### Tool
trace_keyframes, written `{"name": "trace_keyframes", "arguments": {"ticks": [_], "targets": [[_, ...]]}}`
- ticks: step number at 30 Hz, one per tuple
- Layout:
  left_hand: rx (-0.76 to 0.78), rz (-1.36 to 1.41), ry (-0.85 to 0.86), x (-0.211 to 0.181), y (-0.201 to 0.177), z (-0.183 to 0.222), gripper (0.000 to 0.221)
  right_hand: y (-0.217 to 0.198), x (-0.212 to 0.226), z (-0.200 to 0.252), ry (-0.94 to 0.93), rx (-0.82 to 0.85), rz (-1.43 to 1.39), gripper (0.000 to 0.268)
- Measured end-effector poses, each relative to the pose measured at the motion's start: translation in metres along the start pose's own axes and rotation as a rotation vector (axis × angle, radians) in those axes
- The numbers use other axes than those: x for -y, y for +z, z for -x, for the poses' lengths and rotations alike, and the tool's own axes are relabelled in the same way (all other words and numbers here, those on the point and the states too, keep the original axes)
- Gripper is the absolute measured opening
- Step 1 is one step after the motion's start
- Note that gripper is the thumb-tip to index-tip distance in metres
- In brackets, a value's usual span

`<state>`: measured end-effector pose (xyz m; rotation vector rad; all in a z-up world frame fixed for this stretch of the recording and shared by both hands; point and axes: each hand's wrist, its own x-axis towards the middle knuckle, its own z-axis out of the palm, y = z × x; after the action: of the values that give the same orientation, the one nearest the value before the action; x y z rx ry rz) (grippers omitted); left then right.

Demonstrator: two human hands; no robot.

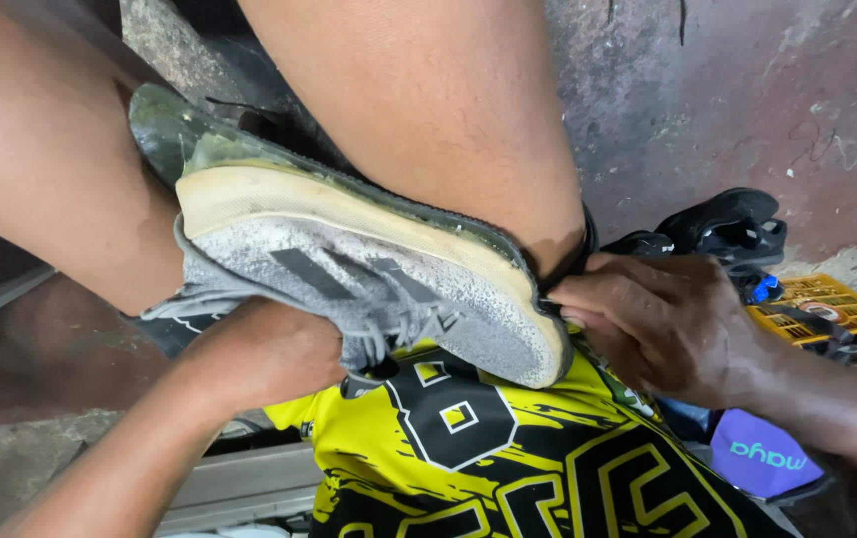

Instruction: The person stitches the sole of a gray sneaker by hand using a needle and thread while holding the shoe against their thigh.

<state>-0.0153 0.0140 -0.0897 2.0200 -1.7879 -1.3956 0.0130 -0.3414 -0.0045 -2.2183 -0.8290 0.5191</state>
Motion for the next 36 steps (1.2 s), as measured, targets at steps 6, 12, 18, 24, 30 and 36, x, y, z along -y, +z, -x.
{"name": "trace_keyframes", "arguments": {"ticks": [6, 12, 18, 24, 30, 36], "targets": [[-0.653, 0.732, -0.229, -0.011, -0.017, 0.005, 0.042, -0.010, -0.007, -0.007, 0.059, 0.179, -0.109, 0.026], [-0.552, 0.626, -0.187, -0.018, -0.005, 0.007, 0.042, -0.021, 0.008, -0.023, -0.076, 0.266, 0.045, 0.030], [-0.152, 0.660, -0.411, -0.015, -0.019, 0.004, 0.040, -0.023, 0.011, -0.034, -0.132, 0.313, 0.064, 0.031], [-0.575, 0.806, -0.256, -0.016, -0.028, 0.007, 0.041, -0.008, 0.005, -0.030, -0.055, 0.253, -0.033, 0.019], [-0.214, 0.593, -0.256, -0.016, -0.027, 0.010, 0.029, -0.016, 0.001, -0.030, -0.019, 0.290, -0.042, 0.020], [-0.539, 0.818, -0.221, -0.016, -0.031, 0.011, 0.038, -0.013, -0.001, -0.025, -0.011, 0.327, -0.076, 0.025]]}}
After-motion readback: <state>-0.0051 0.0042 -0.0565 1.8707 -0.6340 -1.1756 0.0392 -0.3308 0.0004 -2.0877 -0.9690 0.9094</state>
